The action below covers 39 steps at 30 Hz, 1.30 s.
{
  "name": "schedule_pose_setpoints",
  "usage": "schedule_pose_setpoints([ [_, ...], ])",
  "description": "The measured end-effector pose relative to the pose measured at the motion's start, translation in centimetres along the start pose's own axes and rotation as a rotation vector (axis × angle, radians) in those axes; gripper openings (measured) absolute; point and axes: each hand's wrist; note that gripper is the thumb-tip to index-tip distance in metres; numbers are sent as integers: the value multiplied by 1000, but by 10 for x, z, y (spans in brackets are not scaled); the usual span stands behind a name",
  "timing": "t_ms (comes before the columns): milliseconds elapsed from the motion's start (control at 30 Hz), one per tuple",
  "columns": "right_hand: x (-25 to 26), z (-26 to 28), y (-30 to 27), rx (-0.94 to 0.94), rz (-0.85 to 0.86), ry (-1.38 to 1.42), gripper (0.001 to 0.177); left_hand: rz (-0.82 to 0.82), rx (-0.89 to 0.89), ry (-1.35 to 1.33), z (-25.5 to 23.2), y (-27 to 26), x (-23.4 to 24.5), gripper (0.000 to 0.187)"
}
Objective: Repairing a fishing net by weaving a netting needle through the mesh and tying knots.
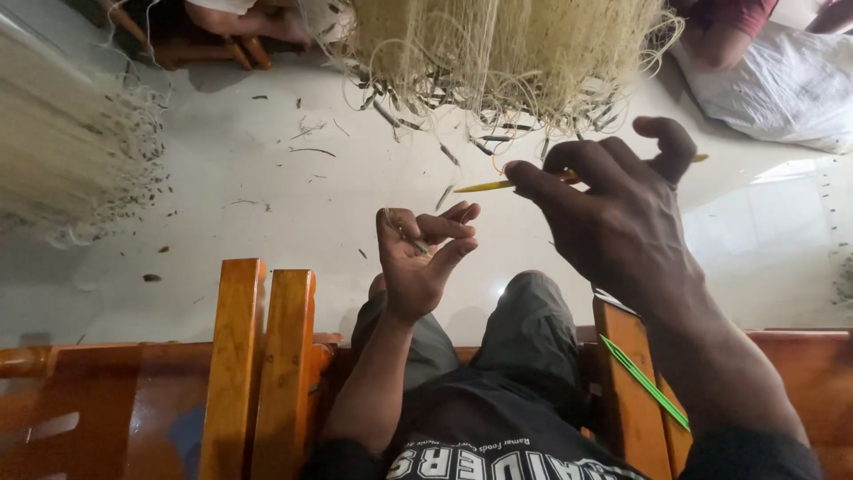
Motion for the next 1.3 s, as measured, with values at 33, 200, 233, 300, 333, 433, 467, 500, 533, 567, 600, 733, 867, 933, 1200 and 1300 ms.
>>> schedule_pose_setpoints([
  [33, 0, 1, 4, 40, -13, -22, 20, 10, 5, 5, -1, 0, -1, 50],
  [200, -5, -4, 14, 170, 124, 202, 11, -29, 118, -15, 10, -7, 15, 52],
  [233, -9, -4, 16, 203, 111, 244, 17, -19, 186, -71, 12, -9, 19, 50],
  [300, -22, -1, 14, 235, 97, 280, 26, -5, 253, -128, 17, -9, 23, 48],
  [333, -32, 2, 10, 286, 56, 334, 32, 37, 253, -219, 19, -8, 23, 47],
  [433, -66, 15, 3, 272, -164, 450, 21, 90, 155, -245, 55, -9, 37, 51],
  [467, -79, 21, 0, 205, -337, 518, 8, 94, 61, -180, 72, -11, 44, 56],
  [500, -75, 32, -5, 202, -337, 514, 8, 98, 62, -183, 71, -10, 44, 56],
  [533, -72, 41, -9, 244, -401, 515, 5, 70, 73, -222, 72, -6, 43, 54],
  [567, -68, 50, -13, 286, -464, 515, 9, 43, 85, -260, 72, -2, 42, 51],
  [600, -60, 65, -20, 287, -464, 512, 9, 45, 84, -263, 67, 4, 37, 51],
  [733, -48, 110, -42, 344, -409, 684, 15, 95, -17, -33, 47, 18, 30, 51],
  [867, -53, 123, -58, 186, -370, 831, 17, 96, -43, -1, 55, 21, 39, 54],
  [933, -54, 118, -71, 130, -367, 828, 16, 94, -41, -38, 51, 21, 39, 53],
  [1200, -73, 52, -84, -193, -543, 1336, 19, 73, -5, -302, 49, 14, 33, 61],
  [1300, -64, 38, -66, -453, -366, 1155, 16, 28, -7, -242, 42, 14, 24, 54],
])
Point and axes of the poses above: each hand's wrist, its own y-axis towards the middle knuckle, its own x-axis out of the back of the hand, z = x × y
